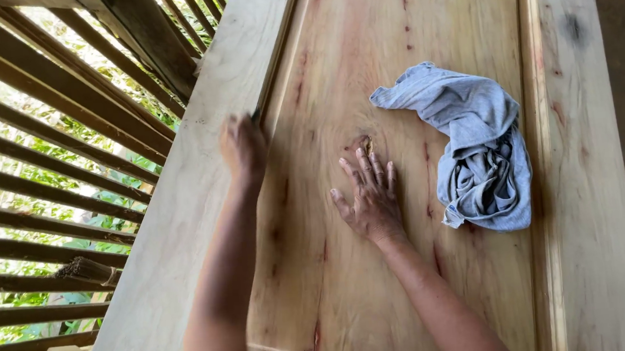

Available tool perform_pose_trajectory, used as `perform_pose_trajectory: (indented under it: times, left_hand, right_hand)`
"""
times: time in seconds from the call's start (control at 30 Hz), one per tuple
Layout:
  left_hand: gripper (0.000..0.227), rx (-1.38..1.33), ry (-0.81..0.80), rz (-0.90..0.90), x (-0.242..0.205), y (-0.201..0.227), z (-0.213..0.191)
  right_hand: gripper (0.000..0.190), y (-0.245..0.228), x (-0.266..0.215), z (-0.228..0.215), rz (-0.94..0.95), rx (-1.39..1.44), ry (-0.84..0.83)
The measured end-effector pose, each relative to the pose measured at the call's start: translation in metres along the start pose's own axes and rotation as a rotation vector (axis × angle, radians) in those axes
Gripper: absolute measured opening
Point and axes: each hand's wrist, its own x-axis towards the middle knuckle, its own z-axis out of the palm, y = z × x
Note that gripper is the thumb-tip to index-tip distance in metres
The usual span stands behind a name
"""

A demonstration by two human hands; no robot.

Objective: Sanding the recessed edges and flat surfaces of a wooden door panel using a small piece of sandpaper.

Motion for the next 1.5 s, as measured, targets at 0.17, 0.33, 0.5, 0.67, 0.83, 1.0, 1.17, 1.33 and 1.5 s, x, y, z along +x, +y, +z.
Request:
perform_pose_trajectory:
  times: [0.17, 0.33, 0.5, 0.67, 0.83, 1.0, 1.17, 1.33, 1.5]
  left_hand:
    - [0.017, 0.112, -0.049, -0.048, -0.041, -0.018, -0.029]
    - [0.017, 0.081, 0.0, -0.01, 0.03, -0.02, 0.053]
    - [0.022, 0.146, 0.0, -0.025, 0.131, -0.009, 0.152]
    - [0.024, 0.083, -0.028, -0.013, 0.113, 0.003, 0.115]
    - [0.023, -0.053, -0.041, 0.024, 0.006, 0.008, -0.006]
    - [0.025, 0.1, -0.024, -0.006, 0.006, -0.017, 0.021]
    - [0.024, 0.092, -0.011, 0.022, 0.092, 0.001, 0.095]
    - [0.022, 0.062, -0.004, 0.005, 0.126, -0.016, 0.141]
    - [0.03, 0.036, -0.084, 0.02, 0.038, -0.001, 0.027]
  right_hand:
    - [0.066, -0.001, -0.003, 0.001, -0.01, 0.028, 0.006]
    - [0.066, -0.005, -0.004, -0.011, 0.024, 0.061, -0.051]
    - [0.066, -0.005, -0.001, -0.007, 0.044, 0.115, -0.074]
    - [0.066, -0.003, -0.001, -0.002, 0.057, 0.015, -0.052]
    - [0.066, -0.004, -0.004, -0.002, 0.036, 0.006, -0.037]
    - [0.064, -0.004, -0.005, -0.005, 0.003, -0.03, 0.008]
    - [0.066, -0.003, -0.002, 0.0, 0.037, -0.034, -0.011]
    - [0.068, 0.001, -0.002, 0.002, 0.031, 0.006, -0.029]
    - [0.066, -0.002, -0.003, -0.005, 0.034, 0.014, -0.033]
